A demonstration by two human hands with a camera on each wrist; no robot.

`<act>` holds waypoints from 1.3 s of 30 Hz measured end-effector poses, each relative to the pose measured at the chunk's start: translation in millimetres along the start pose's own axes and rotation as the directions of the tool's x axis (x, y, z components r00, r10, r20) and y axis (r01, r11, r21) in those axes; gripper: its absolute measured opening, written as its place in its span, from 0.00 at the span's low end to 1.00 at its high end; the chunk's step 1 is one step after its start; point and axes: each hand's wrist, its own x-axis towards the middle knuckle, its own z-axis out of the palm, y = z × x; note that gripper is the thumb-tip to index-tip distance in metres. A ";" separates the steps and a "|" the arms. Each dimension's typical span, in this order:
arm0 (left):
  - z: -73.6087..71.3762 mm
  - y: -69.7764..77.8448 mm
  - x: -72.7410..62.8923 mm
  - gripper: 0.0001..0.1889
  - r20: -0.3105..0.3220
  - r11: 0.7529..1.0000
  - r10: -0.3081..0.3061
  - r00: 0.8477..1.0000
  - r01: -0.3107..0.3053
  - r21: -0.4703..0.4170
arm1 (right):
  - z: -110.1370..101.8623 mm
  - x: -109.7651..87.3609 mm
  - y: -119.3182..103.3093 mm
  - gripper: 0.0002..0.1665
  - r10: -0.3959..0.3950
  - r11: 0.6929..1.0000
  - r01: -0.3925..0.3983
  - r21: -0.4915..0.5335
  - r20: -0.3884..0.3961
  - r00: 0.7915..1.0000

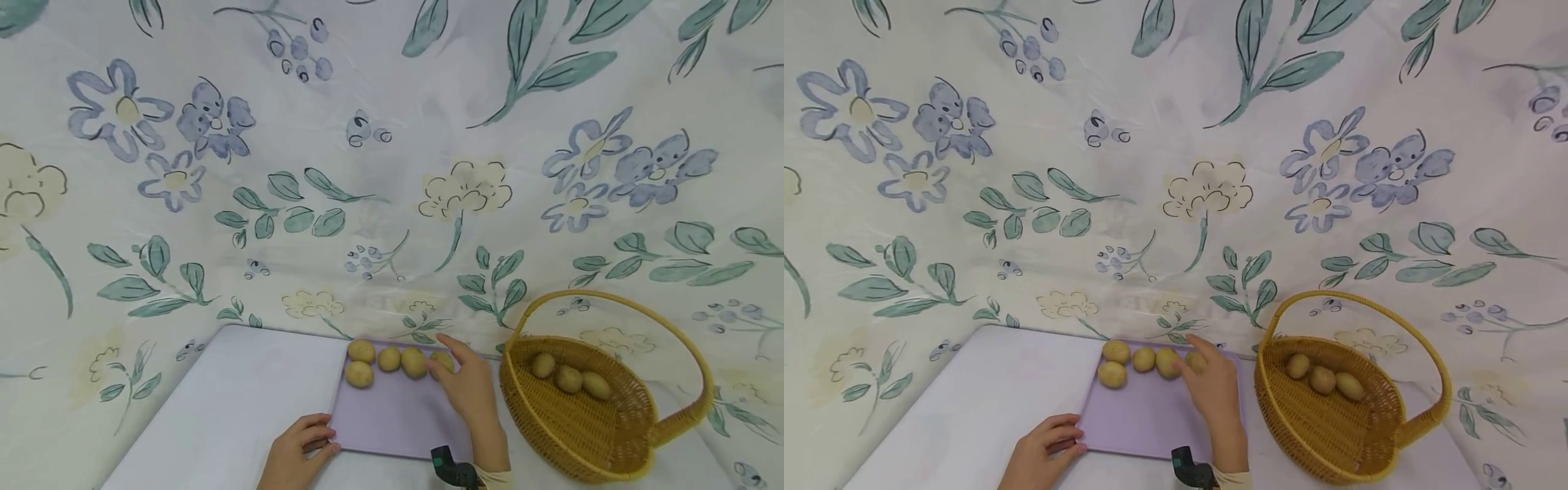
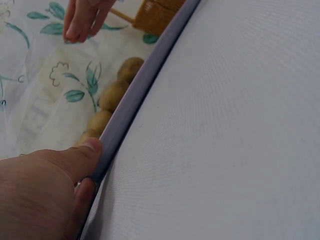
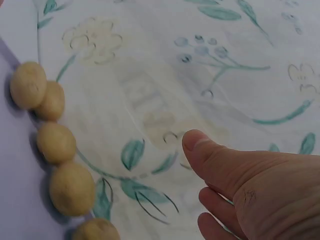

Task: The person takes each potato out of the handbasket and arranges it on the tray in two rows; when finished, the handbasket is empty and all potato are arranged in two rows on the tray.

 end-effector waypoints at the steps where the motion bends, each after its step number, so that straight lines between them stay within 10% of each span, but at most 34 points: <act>1: -0.4 -0.3 0.0 0.10 -0.001 1.000 -0.002 1.000 0.002 0.000 | -4.4 0.4 2.6 0.31 0.013 1.000 -0.013 -0.004 -0.001 1.000; 39: 2.1 -0.1 0.1 0.10 -0.018 1.000 -0.020 1.000 0.019 -0.025 | -178.2 -5.7 119.8 0.36 0.243 0.883 -0.296 -0.364 -0.184 0.952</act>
